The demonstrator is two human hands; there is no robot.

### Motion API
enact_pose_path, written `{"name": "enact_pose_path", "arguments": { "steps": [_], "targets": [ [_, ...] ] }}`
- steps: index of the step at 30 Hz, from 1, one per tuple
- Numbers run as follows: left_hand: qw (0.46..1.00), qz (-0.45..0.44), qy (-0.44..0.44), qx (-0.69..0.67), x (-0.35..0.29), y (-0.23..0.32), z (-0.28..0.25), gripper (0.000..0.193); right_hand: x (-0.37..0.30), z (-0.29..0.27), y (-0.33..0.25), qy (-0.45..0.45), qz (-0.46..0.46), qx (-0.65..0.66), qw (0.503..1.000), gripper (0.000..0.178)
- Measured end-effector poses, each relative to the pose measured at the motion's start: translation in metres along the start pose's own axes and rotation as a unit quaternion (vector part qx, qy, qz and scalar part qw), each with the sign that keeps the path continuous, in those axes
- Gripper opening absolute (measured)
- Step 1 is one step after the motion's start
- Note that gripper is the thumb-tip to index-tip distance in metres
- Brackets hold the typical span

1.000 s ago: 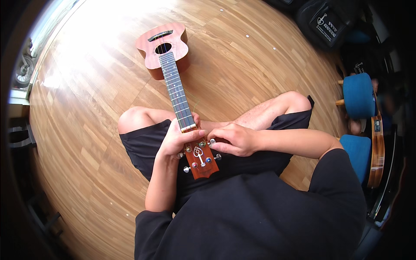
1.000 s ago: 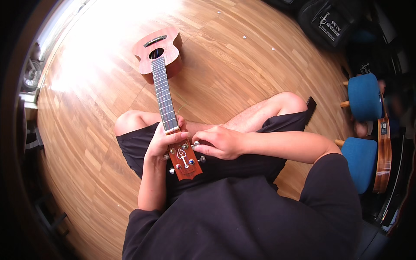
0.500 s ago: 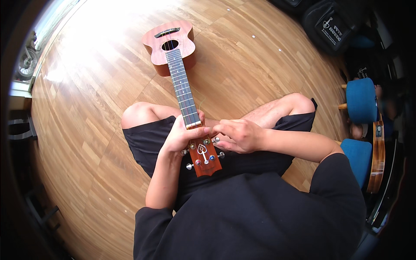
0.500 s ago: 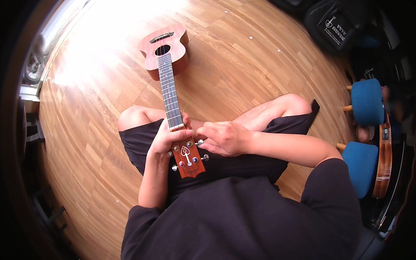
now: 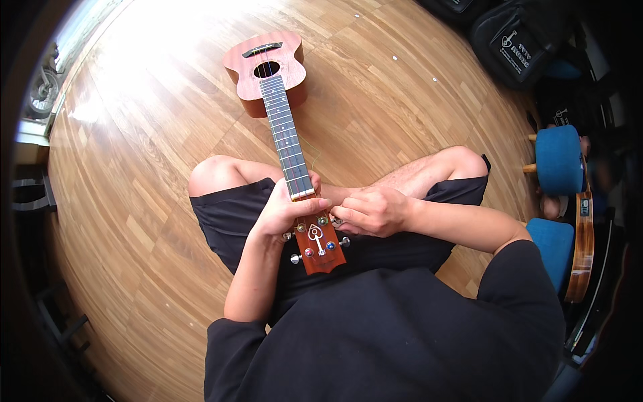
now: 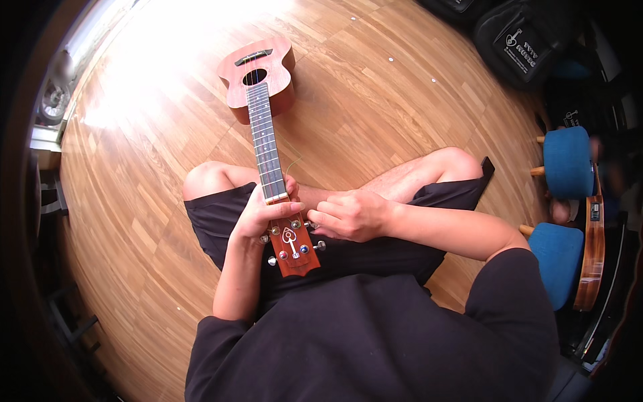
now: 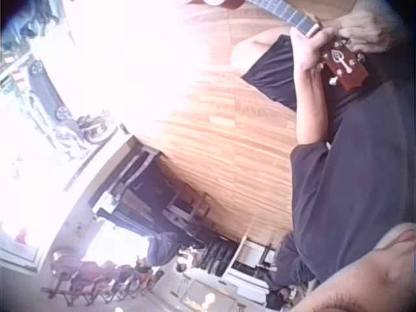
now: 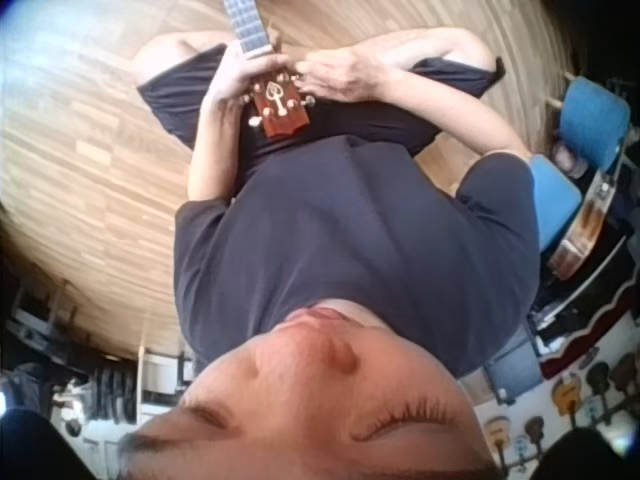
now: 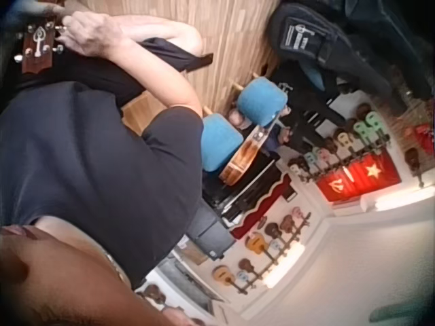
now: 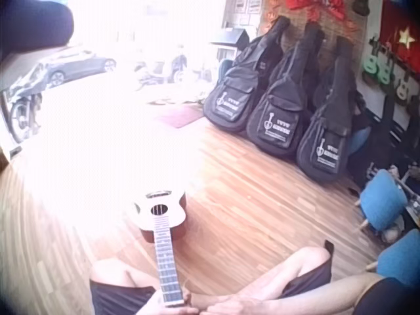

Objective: The person sits on the floor and replaces a string on a pink ukulele. They thread a new string through the bridge, tie a knot, and then wind the string onto the tuning peg at the headstock.

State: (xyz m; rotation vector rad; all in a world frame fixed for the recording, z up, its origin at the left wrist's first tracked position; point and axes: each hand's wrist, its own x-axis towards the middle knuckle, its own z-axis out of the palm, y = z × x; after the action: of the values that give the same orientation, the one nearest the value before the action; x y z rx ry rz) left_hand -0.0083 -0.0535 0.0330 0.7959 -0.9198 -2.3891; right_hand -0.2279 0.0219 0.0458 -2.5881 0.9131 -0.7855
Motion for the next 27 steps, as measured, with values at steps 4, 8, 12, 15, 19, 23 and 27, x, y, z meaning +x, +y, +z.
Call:
{"name": "enact_pose_path", "arguments": {
  "steps": [4, 8, 12, 15, 19, 23, 27],
  "targets": [
    [1.0, -0.004, -0.005, 0.018, 0.0, -0.003, -0.005, 0.035, -0.007, 0.011, 0.005, -0.024, 0.019, 0.026, 0.999, 0.021],
    [1.0, 0.004, -0.002, 0.02, 0.001, -0.005, -0.009, 0.035, -0.01, 0.017, -0.007, -0.005, 0.146, 0.184, 0.972, 0.022],
    [1.0, 0.001, -0.003, -0.003, 0.003, -0.007, -0.005, 0.032, -0.006, 0.005, -0.002, -0.008, 0.041, 0.012, 0.999, 0.021],
    [1.0, 0.002, 0.002, 0.011, 0.0, -0.005, -0.002, 0.033, -0.009, 0.0, 0.003, -0.083, -0.035, -0.073, 0.993, 0.022],
    [0.999, 0.002, -0.025, 0.026, 0.0, -0.014, -0.007, 0.034, -0.007, 0.005, 0.003, -0.11, 0.077, 0.161, 0.978, 0.018],
    [0.999, 0.006, -0.021, 0.044, 0.001, -0.012, -0.007, 0.034, -0.005, -0.001, -0.01, -0.169, 0.405, 0.606, 0.663, 0.028],
    [0.999, 0.008, -0.012, 0.032, 0.003, -0.01, -0.007, 0.035, -0.011, 0.014, -0.009, -0.016, 0.139, 0.182, 0.973, 0.028]
  ]
}}
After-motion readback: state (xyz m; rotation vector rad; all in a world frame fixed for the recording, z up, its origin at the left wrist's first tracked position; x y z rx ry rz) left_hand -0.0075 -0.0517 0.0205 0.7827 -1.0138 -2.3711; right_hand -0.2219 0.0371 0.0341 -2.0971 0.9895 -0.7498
